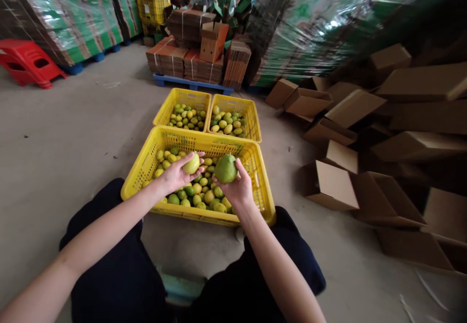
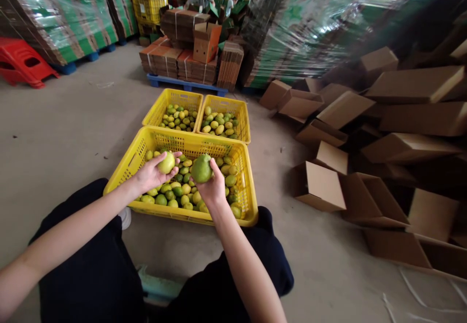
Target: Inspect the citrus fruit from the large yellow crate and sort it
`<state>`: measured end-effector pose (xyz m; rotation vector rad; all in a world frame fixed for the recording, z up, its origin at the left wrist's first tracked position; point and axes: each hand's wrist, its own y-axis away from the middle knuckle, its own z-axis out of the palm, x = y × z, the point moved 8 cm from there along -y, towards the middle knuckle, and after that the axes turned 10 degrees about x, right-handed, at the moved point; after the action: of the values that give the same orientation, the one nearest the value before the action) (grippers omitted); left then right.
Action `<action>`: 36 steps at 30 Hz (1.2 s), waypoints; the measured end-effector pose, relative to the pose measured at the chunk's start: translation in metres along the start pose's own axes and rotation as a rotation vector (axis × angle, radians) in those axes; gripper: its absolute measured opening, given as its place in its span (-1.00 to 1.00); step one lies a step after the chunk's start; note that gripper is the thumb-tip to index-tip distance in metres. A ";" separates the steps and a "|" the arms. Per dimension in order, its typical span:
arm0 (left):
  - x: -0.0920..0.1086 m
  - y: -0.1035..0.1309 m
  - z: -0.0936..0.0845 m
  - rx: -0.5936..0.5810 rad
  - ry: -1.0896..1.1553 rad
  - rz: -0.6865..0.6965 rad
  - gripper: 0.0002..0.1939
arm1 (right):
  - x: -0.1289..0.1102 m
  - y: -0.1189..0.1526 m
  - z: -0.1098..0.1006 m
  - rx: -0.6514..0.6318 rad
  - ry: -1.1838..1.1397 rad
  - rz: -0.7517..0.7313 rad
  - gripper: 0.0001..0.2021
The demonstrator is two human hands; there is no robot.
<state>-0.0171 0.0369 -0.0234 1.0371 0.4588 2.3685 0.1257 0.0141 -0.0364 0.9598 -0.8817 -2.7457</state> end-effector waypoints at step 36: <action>-0.022 -0.022 -0.023 0.161 -0.112 -0.104 -0.54 | 0.025 -0.002 -0.009 0.109 0.000 0.202 -0.56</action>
<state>-0.0150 0.0395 -0.0620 1.1815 0.6541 2.1981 0.1115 0.0045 -0.0565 0.8355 -1.0743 -2.5511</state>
